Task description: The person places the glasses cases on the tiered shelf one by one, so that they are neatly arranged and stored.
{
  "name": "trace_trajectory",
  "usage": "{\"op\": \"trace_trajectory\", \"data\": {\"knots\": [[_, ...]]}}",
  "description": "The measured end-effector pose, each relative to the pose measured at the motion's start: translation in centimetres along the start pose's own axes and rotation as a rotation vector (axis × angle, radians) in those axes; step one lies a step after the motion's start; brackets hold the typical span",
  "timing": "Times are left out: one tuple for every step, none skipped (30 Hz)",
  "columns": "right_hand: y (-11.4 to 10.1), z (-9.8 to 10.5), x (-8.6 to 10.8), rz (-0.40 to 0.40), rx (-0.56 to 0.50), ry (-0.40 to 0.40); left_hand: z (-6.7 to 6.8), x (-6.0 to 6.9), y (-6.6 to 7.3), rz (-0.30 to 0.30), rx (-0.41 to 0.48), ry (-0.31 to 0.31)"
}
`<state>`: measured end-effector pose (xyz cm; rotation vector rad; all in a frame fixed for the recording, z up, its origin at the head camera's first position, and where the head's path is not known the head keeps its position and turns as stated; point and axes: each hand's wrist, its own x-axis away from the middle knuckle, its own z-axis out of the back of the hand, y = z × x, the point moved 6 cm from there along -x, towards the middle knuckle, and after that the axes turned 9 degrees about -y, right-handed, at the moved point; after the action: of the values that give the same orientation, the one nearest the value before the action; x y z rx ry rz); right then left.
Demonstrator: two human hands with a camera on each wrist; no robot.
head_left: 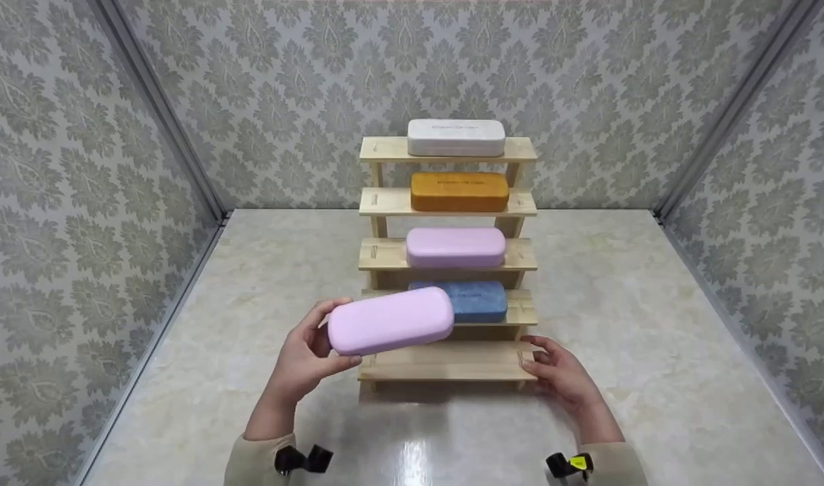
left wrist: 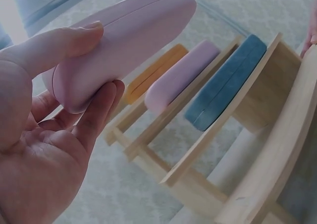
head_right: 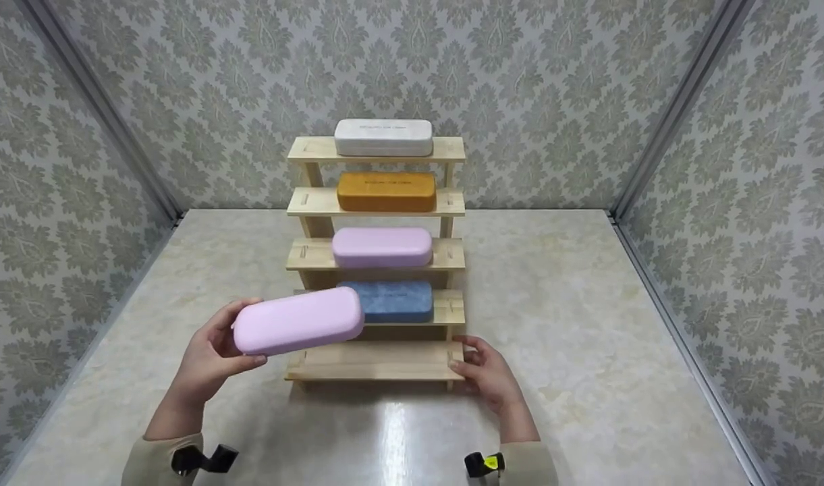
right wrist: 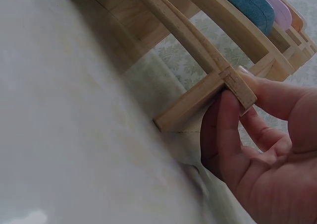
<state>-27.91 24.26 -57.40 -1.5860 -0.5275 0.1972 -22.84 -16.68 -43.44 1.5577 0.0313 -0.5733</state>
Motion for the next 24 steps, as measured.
{"op": "trace_trajectory", "data": {"knots": [[0.0,0.0,0.0,-0.003,-0.002,0.005,-0.3,-0.1,-0.1,-0.004,0.004,-0.017],[0.0,0.0,0.0,-0.006,-0.003,0.01,-0.6,-0.2,-0.3,-0.01,0.008,-0.034],[0.1,0.0,0.0,-0.005,-0.001,0.009,-0.8,-0.4,-0.4,-0.016,0.011,-0.051],[0.1,0.0,0.0,-0.005,-0.006,0.012,-1.1,-0.5,-0.5,-0.022,0.015,-0.067],[0.1,0.0,-0.1,-0.005,-0.009,0.014,-1.3,-0.6,-0.7,-0.027,0.018,-0.082],[0.1,0.0,-0.1,-0.004,-0.013,0.016,-1.6,-0.8,-0.8,-0.029,0.022,-0.095],[0.1,0.0,0.0,-0.003,-0.012,0.012,-1.9,-0.9,-0.9,-0.029,0.026,-0.108],[0.0,0.0,0.0,0.0,-0.012,0.008,-2.1,-1.0,-1.1,-0.028,0.029,-0.116],[0.0,0.0,0.0,0.003,-0.009,0.003,-2.4,-1.1,-1.3,-0.024,0.03,-0.123],[0.0,0.0,0.0,0.003,-0.012,0.006,-2.7,-1.2,-1.5,-0.02,0.032,-0.131],[0.0,0.0,0.0,0.004,-0.008,0.004,-3.0,-1.3,-1.7,-0.016,0.034,-0.14],[0.0,0.0,0.0,0.005,-0.008,0.005,-3.3,-1.4,-2.0,-0.009,0.037,-0.148],[0.0,0.0,0.0,0.006,-0.001,0.003,-3.5,-1.5,-2.2,-0.001,0.041,-0.158],[0.0,0.0,0.0,0.004,-0.001,0.007,-3.8,-1.6,-2.5,0.006,0.044,-0.167],[0.0,0.0,0.0,-0.001,0.003,0.012,-4.1,-1.7,-2.8,0.016,0.047,-0.174],[0.0,0.0,0.0,-0.005,0.002,0.016,-4.4,-1.7,-3.1,0.025,0.049,-0.181],[0.0,0.0,-0.1,-0.01,0.003,0.019,-4.6,-1.8,-3.3,0.034,0.049,-0.188],[0.1,0.0,-0.1,-0.014,0.004,0.023,-4.9,-1.9,-3.6,0.042,0.049,-0.192],[0.1,0.0,-0.1,-0.018,0.006,0.026,-5.1,-1.9,-3.8,0.05,0.046,-0.195],[0.1,0.0,-0.1,-0.022,0.002,0.029,-5.3,-2.0,-4.1,0.059,0.045,-0.198],[0.1,0.0,-0.1,-0.023,0.003,0.027,-5.5,-2.1,-4.3,0.068,0.043,-0.201],[0.1,0.0,-0.1,-0.023,0.001,0.027,-5.7,-2.1,-4.5,0.076,0.041,-0.201],[0.1,0.0,-0.1,-0.022,0.0,0.027,-5.9,-2.1,-4.7,0.083,0.041,-0.202],[0.1,0.0,-0.1,-0.022,-0.002,0.027,-6.1,-2.1,-5.0,0.092,0.043,-0.203]]}}
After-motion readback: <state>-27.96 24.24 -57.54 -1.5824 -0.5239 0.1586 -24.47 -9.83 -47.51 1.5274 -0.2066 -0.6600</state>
